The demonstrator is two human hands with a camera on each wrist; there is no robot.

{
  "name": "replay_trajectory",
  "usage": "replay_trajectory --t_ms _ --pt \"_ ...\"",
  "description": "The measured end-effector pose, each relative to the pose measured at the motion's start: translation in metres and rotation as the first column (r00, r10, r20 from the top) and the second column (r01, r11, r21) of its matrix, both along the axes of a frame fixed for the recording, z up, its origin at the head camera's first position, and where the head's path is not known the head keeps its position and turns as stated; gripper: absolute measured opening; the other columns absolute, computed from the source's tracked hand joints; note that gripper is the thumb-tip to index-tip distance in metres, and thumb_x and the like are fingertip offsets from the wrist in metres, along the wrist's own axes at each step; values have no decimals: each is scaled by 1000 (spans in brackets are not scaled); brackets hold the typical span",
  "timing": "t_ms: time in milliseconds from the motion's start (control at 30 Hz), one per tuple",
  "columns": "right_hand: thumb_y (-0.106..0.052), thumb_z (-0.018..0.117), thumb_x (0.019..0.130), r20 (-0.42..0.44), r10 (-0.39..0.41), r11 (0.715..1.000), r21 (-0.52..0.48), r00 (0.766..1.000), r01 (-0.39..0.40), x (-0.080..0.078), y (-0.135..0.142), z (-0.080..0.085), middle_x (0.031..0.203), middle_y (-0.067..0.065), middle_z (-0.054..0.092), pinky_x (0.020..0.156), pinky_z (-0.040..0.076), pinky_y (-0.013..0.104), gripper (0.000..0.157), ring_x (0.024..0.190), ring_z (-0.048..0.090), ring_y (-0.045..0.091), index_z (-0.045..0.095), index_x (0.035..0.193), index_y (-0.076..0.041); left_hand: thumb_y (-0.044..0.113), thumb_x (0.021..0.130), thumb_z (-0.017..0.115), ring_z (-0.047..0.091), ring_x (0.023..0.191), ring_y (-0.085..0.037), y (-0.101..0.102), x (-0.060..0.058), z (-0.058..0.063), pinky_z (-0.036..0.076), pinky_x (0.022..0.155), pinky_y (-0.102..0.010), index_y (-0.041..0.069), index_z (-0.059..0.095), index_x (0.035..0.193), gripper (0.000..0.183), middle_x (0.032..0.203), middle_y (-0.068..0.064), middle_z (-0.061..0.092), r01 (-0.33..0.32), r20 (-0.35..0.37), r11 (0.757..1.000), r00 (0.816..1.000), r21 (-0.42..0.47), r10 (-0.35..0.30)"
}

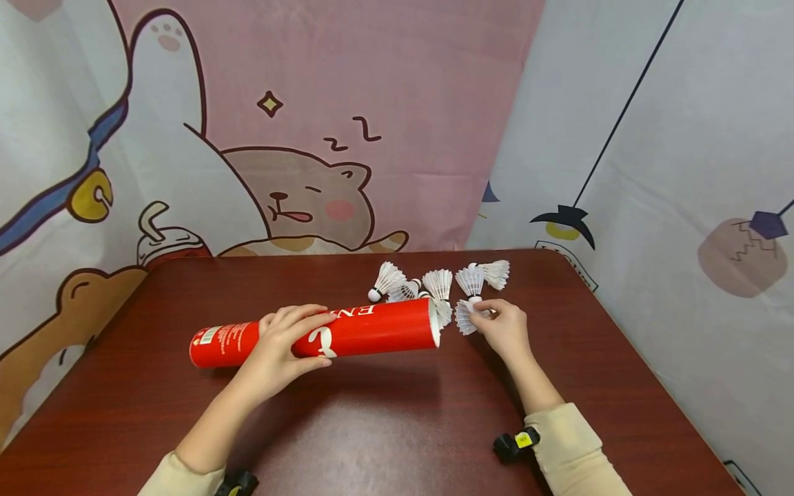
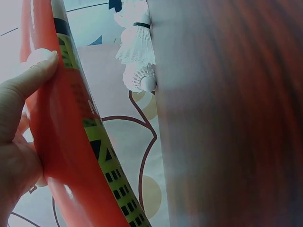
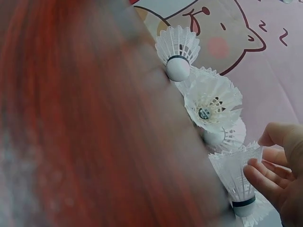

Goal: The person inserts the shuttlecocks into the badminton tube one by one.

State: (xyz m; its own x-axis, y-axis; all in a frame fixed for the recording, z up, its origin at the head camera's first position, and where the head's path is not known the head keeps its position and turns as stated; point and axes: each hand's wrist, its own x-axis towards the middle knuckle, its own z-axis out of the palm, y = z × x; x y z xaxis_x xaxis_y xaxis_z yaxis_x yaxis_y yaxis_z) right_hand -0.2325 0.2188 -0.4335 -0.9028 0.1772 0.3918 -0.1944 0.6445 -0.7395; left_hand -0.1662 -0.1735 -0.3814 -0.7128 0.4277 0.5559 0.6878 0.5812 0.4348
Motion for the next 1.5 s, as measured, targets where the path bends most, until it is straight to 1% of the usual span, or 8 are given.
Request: replay_trajectory --t_ms 200,300,467,600,900,1167,1333,1500 --pt "-3 73 71 -143 -17 995 98 990 31 2 3 2 66 6 68 49 41 23 9 55 57 15 76 79 -1 18 63 91 43 117 -19 0 0 0 23 91 -51 24 61 129 72 130 -3 54 1 0 1000 1000 0 -1" --pt "-1 72 70 -202 -15 990 137 979 43 2 5 2 66 6 68 49 41 24 6 54 56 16 75 75 -1 19 63 91 43 117 -19 0 0 0 23 91 -51 24 61 129 72 130 -2 54 0 -3 1000 1000 -1 0" --pt "2 69 72 -261 -18 982 177 965 66 2 7 5 66 7 67 50 41 29 6 55 54 17 74 72 -1 18 63 91 43 117 -19 0 0 0 23 91 -51 24 61 128 72 130 0 53 2 -4 1000 1000 2 -2" --pt "4 68 75 -291 -21 982 174 956 75 3 9 8 70 10 68 52 42 34 7 58 56 20 74 74 2 18 64 90 43 117 -19 0 0 0 23 91 -51 24 61 129 72 130 -1 53 2 -2 1000 1000 -1 -2" --pt "7 67 82 -306 -13 981 178 952 70 4 9 12 74 13 67 57 46 38 5 61 59 22 71 79 5 20 64 90 42 117 -19 0 1 0 22 91 -51 24 61 129 71 130 -1 53 -1 4 1000 1000 -5 1" --pt "4 65 88 -253 -66 985 139 965 104 5 9 17 72 12 63 58 44 38 6 61 58 24 67 82 4 21 64 90 43 117 -19 0 1 0 23 91 -51 24 61 129 71 130 -1 53 4 0 1000 1000 0 -4" --pt "3 65 88 -281 -61 987 123 958 99 7 8 23 74 13 63 58 42 32 5 62 58 23 66 83 5 19 64 90 43 117 -19 0 1 0 22 90 -51 24 61 129 71 130 -2 54 4 0 1000 1000 1 -4" --pt "2 65 88 -283 -38 996 72 958 61 10 5 35 74 14 64 55 38 16 5 59 59 23 67 86 5 18 63 90 43 117 -20 0 0 0 22 90 -51 24 61 129 72 130 -3 54 4 -4 1000 1000 2 -4"
